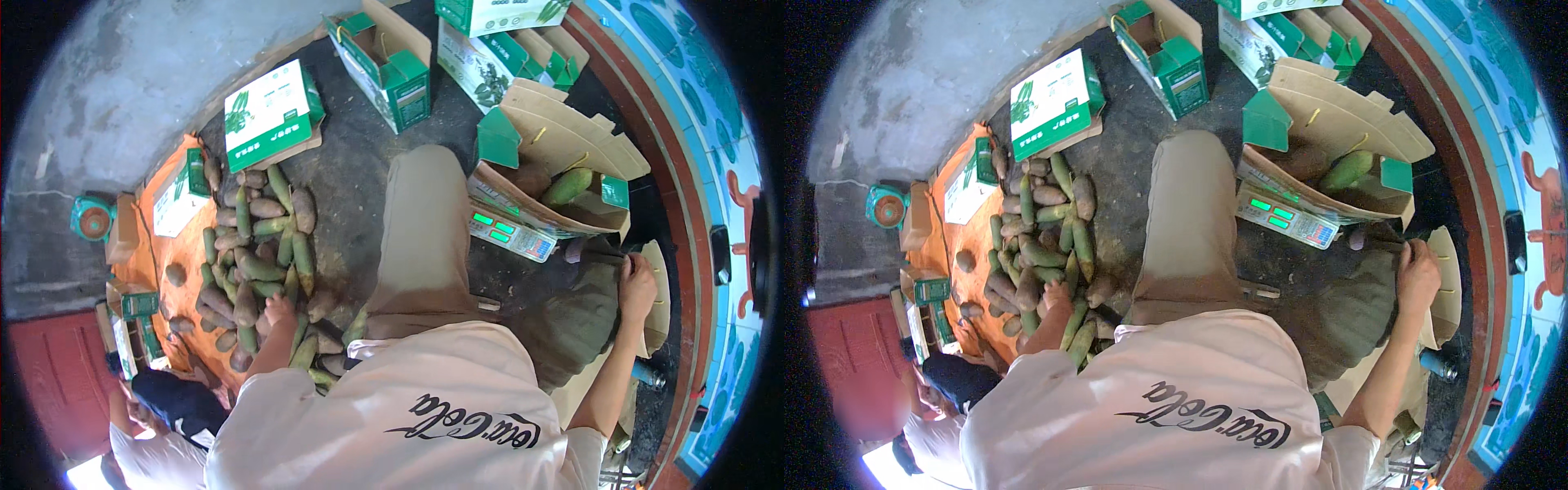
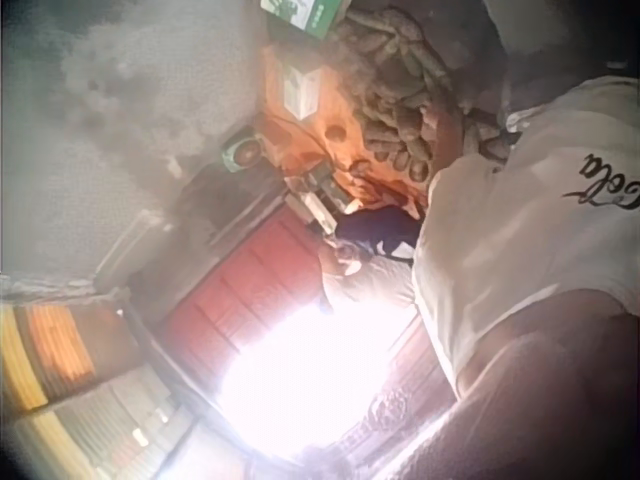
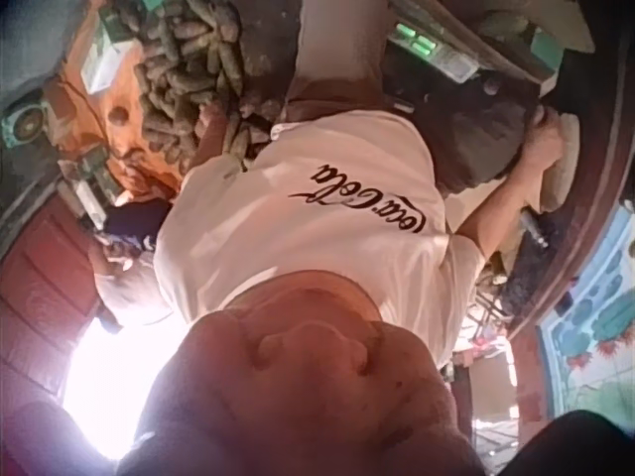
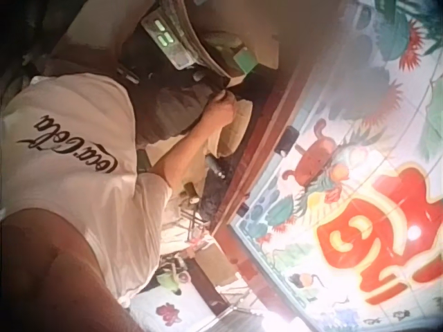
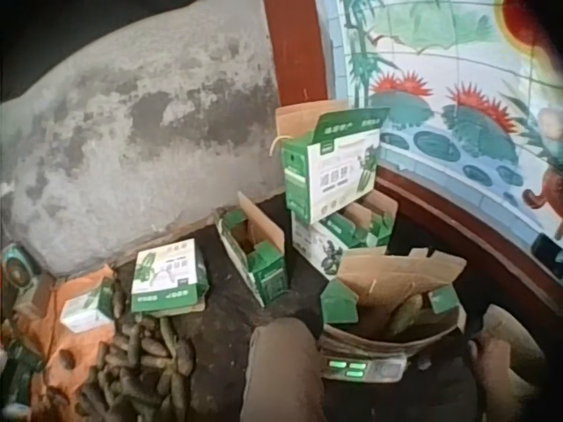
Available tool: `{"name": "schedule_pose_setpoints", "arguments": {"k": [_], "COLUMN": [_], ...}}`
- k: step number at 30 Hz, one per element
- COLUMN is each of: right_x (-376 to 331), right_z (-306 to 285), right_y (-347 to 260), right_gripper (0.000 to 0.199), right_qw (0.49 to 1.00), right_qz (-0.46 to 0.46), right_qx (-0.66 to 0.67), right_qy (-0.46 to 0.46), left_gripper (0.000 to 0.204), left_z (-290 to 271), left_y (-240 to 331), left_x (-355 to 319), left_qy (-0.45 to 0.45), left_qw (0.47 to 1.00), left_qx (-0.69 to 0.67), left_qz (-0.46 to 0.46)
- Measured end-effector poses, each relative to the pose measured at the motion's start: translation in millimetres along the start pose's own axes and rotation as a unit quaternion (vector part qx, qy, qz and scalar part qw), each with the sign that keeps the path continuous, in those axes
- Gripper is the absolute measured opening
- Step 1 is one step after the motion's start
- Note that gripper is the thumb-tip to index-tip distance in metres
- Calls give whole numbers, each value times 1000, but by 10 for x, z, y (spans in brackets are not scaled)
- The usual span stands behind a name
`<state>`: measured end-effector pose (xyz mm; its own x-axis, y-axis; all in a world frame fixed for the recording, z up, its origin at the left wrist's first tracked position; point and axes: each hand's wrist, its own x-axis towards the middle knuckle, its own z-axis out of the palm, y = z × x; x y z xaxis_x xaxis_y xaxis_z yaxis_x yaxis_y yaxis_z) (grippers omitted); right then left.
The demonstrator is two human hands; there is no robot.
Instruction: Weighing radishes on a digital scale and sorting them into paper bags and cardboard boxes.
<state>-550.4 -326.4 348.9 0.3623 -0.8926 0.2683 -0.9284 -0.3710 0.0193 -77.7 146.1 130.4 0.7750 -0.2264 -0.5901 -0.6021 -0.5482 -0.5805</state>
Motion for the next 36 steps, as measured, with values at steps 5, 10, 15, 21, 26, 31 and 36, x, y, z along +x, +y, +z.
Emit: {"name": "schedule_pose_setpoints", "arguments": {"k": [5, 10, 15, 21, 26, 31, 36], "right_x": [-14, -72, -116, -99, -78, -61, -66], "right_z": [14, 38, 25, -6, -40, 17, 1], "right_y": [56, 171, 198, 161, 104, 117, 96], "right_gripper": [16, 18, 18, 18, 20, 16, 15], "right_qw": [1000, 1000, 1000, 1000, 999, 1000, 1000], "right_qz": [-19, -7, 8, 18, 23, -2, -12], "right_qx": [7, 11, 10, 8, 7, -1, -20], "right_qy": [-1, -8, 3, -13, -35, -4, -4], "left_gripper": [34, 45, 59, 66, 73, 70, 57], "left_z": [-178, 9, -328, -236, -267, -204, -552], "left_y": [261, 56, -197, -151, -138, 27, 139], "left_x": [-51, 47, -70, -58, -43, 89, -76], "left_qy": [-31, 140, 74, 22, 12, 28, -48], "left_qw": [995, 989, 990, 965, 926, 936, 960], "left_qx": [27, -11, -104, -219, -303, -265, -220], "left_qz": [95, 44, -62, -141, -225, -230, -166]}}
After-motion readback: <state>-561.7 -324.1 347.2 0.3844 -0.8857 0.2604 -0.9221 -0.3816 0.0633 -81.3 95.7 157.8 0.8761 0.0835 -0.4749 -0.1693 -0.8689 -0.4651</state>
